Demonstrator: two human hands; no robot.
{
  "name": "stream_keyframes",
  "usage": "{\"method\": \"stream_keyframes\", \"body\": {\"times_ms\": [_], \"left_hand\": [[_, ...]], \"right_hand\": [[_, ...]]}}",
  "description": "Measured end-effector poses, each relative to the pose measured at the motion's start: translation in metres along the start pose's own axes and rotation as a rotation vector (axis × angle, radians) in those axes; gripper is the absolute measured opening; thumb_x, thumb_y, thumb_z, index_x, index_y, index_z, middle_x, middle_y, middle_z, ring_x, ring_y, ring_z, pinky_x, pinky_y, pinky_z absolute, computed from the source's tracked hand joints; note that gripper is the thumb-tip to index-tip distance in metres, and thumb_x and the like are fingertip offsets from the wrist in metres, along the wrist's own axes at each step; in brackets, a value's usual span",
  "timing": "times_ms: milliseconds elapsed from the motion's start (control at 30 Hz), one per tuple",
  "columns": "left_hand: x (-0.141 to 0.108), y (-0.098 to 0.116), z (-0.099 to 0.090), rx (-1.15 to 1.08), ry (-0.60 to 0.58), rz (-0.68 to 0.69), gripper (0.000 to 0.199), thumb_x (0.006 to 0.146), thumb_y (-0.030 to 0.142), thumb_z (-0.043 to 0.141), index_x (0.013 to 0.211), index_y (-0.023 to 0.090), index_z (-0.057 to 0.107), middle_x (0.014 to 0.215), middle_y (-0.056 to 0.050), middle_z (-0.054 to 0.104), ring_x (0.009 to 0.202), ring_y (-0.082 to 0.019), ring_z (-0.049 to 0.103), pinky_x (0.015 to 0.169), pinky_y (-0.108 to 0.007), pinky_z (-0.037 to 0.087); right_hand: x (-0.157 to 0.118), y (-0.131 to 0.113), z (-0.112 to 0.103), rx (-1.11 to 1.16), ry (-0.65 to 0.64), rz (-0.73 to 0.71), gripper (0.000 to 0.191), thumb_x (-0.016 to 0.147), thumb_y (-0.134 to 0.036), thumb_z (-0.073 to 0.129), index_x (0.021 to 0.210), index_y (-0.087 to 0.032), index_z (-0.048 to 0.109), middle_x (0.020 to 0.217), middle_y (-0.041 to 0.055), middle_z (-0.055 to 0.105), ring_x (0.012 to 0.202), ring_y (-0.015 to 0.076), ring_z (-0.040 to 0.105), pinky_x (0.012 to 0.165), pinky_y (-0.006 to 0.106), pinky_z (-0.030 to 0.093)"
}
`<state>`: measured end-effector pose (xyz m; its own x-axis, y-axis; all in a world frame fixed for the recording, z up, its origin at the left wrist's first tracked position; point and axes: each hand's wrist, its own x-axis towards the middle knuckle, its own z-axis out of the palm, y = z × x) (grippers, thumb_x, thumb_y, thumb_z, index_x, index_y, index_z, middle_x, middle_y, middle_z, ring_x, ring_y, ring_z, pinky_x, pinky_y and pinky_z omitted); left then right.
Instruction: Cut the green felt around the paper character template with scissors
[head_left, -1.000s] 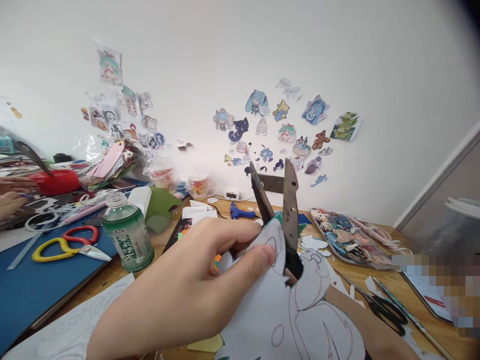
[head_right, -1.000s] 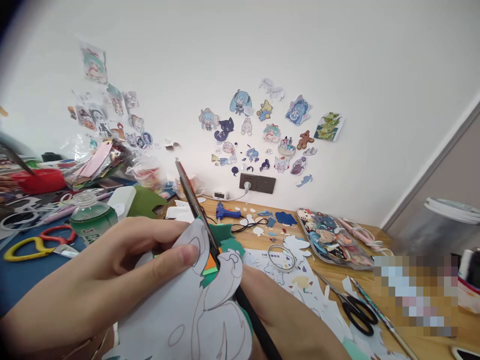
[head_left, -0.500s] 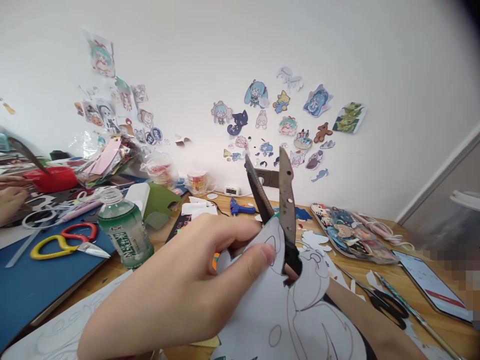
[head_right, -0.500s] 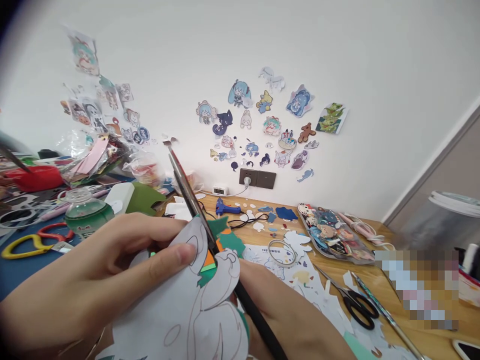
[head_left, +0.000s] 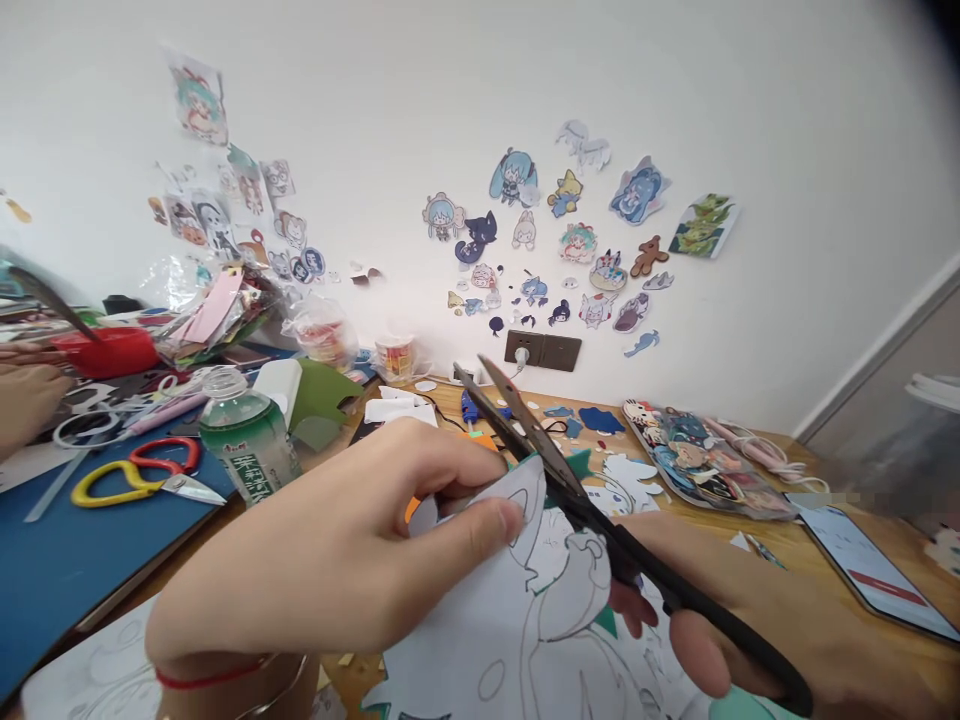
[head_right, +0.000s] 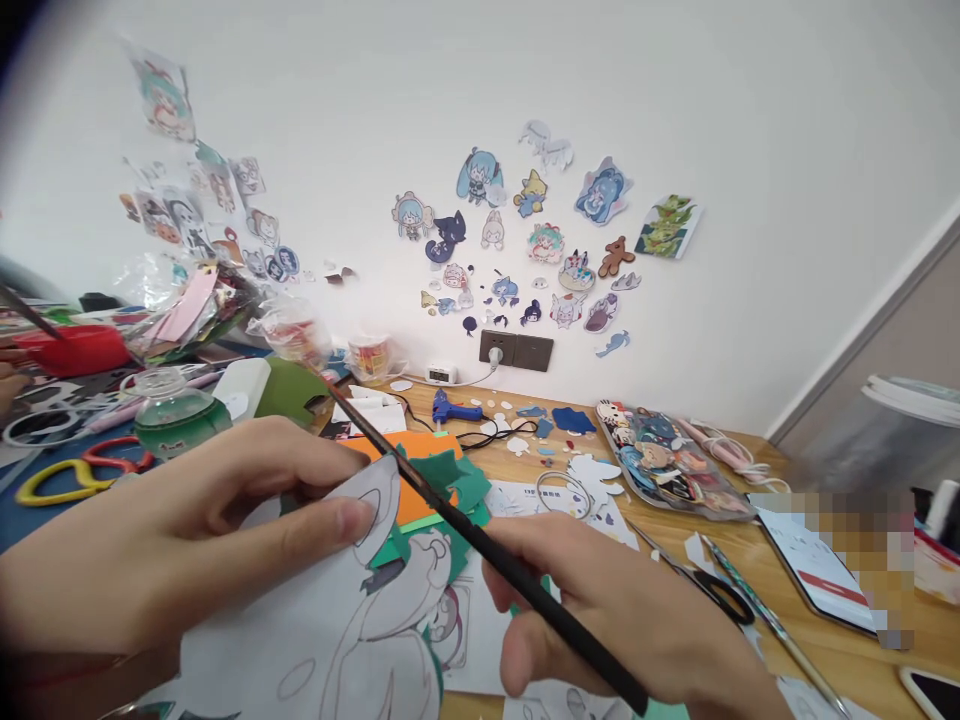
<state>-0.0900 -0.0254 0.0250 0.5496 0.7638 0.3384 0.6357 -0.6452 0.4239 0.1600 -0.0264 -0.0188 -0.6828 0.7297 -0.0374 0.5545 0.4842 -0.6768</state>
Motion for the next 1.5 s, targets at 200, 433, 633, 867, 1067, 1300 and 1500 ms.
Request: {"method": "stream_keyframes", "body": {"times_ms": [200,433,633,867,1067,1300,1500], "left_hand": [[0.010,-0.016,-0.007,-0.084,-0.262,0.001,0.025,0.083,0.036,0.052,0.068,0.018,0.063,0.053,0.004,0.039,0.046,-0.007,0.034,0.040,-0.019,0.026],[0.054,-0.045,0.022,-0.286,-0.500,0.056,0.030,0.079,0.042,0.058,0.065,0.016,0.061,0.057,0.003,0.045,0.052,-0.007,0.034,0.045,-0.021,0.026],[0.084,-0.071,0.059,-0.379,-0.457,-0.034,0.036,0.070,0.048,0.065,0.057,0.015,0.059,0.050,0.005,0.040,0.047,-0.007,0.032,0.041,-0.020,0.022],[0.093,-0.079,0.074,-0.447,-0.365,-0.072,0.039,0.068,0.052,0.065,0.060,0.014,0.058,0.051,0.005,0.040,0.048,-0.007,0.032,0.041,-0.020,0.024],[0.104,-0.074,0.096,-0.412,-0.149,-0.108,0.039,0.080,0.053,0.051,0.083,0.015,0.058,0.057,0.004,0.043,0.048,-0.007,0.039,0.044,-0.019,0.031],[0.117,-0.103,0.140,-0.082,-0.037,-0.192,0.032,0.084,0.041,0.053,0.100,0.013,0.057,0.074,-0.001,0.059,0.067,-0.015,0.056,0.064,-0.031,0.046],[0.117,-0.119,0.202,0.072,-0.112,-0.196,0.025,0.089,0.033,0.050,0.102,0.013,0.057,0.094,-0.005,0.062,0.079,-0.016,0.061,0.072,-0.035,0.051]], "right_hand": [[-0.008,0.025,-0.009,0.202,0.057,0.168,0.068,0.053,-0.086,0.042,0.063,-0.018,0.041,0.055,-0.0050,0.036,0.049,0.0087,0.029,0.041,0.021,0.022],[0.035,0.028,0.011,0.376,0.388,0.111,0.032,0.071,-0.043,0.069,0.073,-0.019,0.047,0.067,-0.0030,0.048,0.058,0.0100,0.044,0.050,0.021,0.036],[0.055,0.039,0.026,0.552,0.504,0.161,0.029,0.069,-0.033,0.069,0.069,-0.019,0.043,0.061,-0.0059,0.040,0.054,0.0083,0.036,0.048,0.021,0.029],[0.056,0.052,0.024,0.621,0.492,0.182,0.033,0.065,-0.036,0.072,0.073,-0.018,0.045,0.066,-0.0044,0.050,0.059,0.0100,0.045,0.052,0.022,0.032],[0.051,0.065,0.009,0.616,0.611,0.228,0.033,0.062,-0.035,0.074,0.071,-0.018,0.047,0.074,-0.0013,0.060,0.064,0.0116,0.052,0.057,0.023,0.038],[0.032,0.129,-0.016,0.579,0.692,0.427,0.024,0.068,-0.027,0.073,0.076,-0.015,0.053,0.067,-0.0017,0.058,0.059,0.0109,0.054,0.054,0.023,0.041],[0.035,0.175,-0.009,0.510,0.805,0.535,0.012,0.086,-0.023,0.058,0.088,-0.012,0.057,0.078,-0.0006,0.059,0.066,0.0111,0.057,0.060,0.025,0.048]]}}
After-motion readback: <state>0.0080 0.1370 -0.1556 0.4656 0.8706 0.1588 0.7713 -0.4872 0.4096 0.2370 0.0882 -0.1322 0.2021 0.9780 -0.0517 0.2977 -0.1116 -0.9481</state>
